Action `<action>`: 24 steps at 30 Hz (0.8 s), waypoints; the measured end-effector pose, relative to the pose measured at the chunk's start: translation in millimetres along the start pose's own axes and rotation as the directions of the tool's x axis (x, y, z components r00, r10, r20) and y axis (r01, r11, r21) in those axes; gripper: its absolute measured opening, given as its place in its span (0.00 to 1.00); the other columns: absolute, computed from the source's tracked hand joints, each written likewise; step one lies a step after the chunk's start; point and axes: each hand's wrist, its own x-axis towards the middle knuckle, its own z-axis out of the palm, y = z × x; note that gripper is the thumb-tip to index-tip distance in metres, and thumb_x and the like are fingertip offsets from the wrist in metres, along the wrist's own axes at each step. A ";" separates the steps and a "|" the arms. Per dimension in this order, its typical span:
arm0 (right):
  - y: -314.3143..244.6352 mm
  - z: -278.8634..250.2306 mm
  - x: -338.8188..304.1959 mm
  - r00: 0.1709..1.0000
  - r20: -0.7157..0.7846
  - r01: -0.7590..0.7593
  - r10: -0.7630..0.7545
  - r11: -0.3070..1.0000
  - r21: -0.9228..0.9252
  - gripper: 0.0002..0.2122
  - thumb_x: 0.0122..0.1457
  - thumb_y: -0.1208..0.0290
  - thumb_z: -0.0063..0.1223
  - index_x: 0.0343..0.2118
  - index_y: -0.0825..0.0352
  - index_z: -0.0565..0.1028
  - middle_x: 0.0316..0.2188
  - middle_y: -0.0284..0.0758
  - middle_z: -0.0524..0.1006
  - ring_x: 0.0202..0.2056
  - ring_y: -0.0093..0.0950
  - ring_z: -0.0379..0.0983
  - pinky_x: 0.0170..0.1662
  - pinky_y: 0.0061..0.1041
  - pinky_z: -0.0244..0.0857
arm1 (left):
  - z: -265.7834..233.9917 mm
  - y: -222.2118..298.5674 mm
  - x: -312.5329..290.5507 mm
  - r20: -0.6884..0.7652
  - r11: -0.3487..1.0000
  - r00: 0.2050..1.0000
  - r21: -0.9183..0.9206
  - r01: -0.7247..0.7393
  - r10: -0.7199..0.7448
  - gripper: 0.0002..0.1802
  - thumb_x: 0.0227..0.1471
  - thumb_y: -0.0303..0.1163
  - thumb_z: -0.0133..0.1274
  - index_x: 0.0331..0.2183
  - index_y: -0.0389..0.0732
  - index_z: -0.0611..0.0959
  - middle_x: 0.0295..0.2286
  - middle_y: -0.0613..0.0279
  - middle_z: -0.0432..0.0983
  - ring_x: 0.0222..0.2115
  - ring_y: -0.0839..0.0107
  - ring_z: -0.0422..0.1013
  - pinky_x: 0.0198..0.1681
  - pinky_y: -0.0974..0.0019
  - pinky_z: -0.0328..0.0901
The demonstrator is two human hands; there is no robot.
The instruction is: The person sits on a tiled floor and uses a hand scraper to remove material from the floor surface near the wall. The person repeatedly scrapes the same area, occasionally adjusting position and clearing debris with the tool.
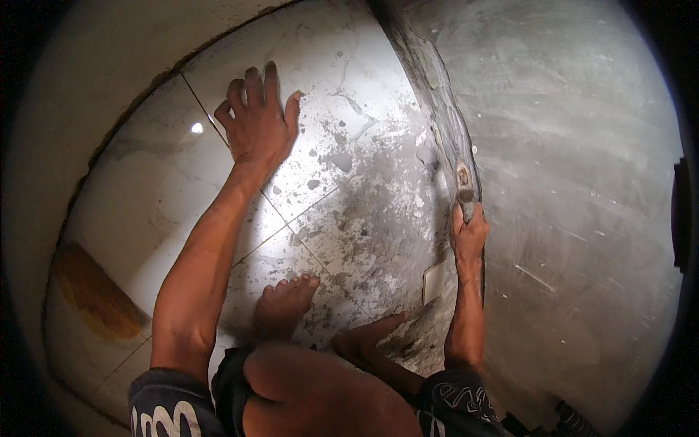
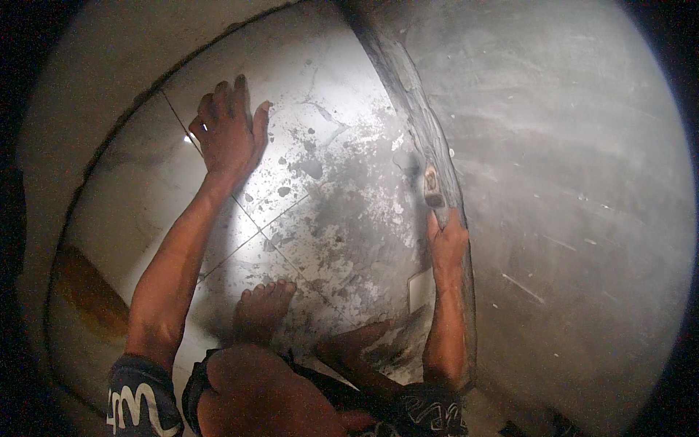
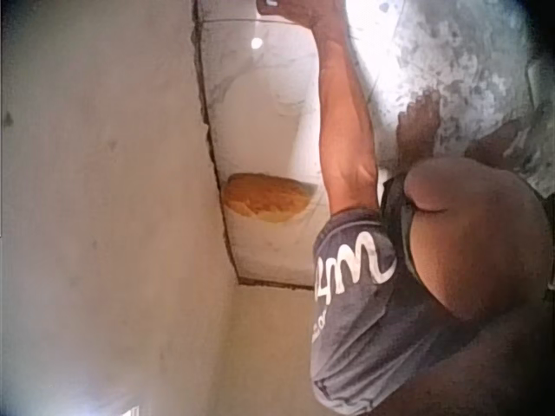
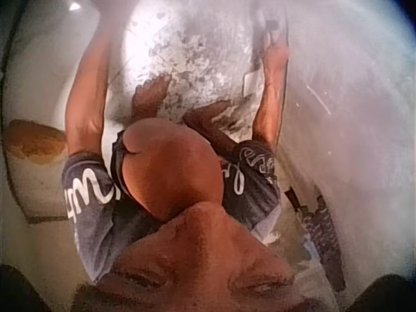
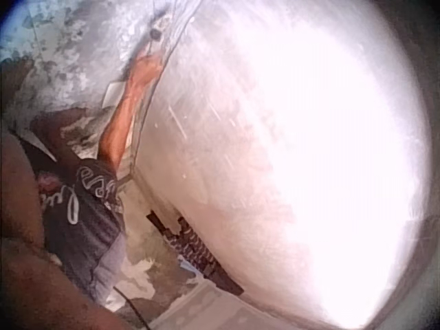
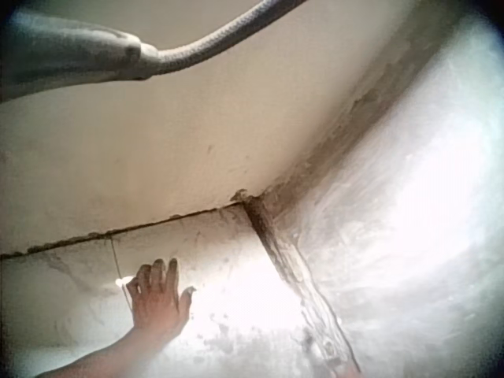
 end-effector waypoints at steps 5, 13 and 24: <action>27.3 6.4 15.5 0.970 0.156 -0.138 0.187 0.951 -0.276 0.16 0.61 0.62 0.59 0.38 0.75 0.76 0.23 0.57 0.77 0.29 0.56 0.78 0.30 0.46 0.71 | -1.6 2.8 2.0 0.004 0.999 1.000 -0.042 0.001 -0.001 0.36 0.64 0.53 0.43 0.66 0.44 0.60 0.62 0.46 0.55 0.62 0.45 0.52 0.60 0.36 0.50; 17.6 -5.1 12.3 0.947 0.205 -0.234 0.249 0.968 -0.096 0.24 0.64 0.51 0.54 0.39 0.76 0.77 0.27 0.60 0.78 0.34 0.56 0.79 0.37 0.49 0.72 | -6.9 4.1 0.2 -0.001 0.999 1.000 -0.033 0.004 -0.004 0.35 0.64 0.51 0.43 0.65 0.41 0.62 0.61 0.45 0.57 0.62 0.48 0.52 0.60 0.41 0.48; -85.4 -160.4 24.0 0.846 0.517 -0.010 0.130 0.973 -0.229 0.25 0.66 0.51 0.49 0.41 0.77 0.75 0.23 0.55 0.78 0.29 0.56 0.77 0.38 0.51 0.71 | -16.4 5.2 -0.2 0.060 0.998 0.998 -0.056 0.012 -0.008 0.37 0.66 0.53 0.39 0.67 0.41 0.58 0.64 0.42 0.52 0.64 0.44 0.48 0.62 0.38 0.47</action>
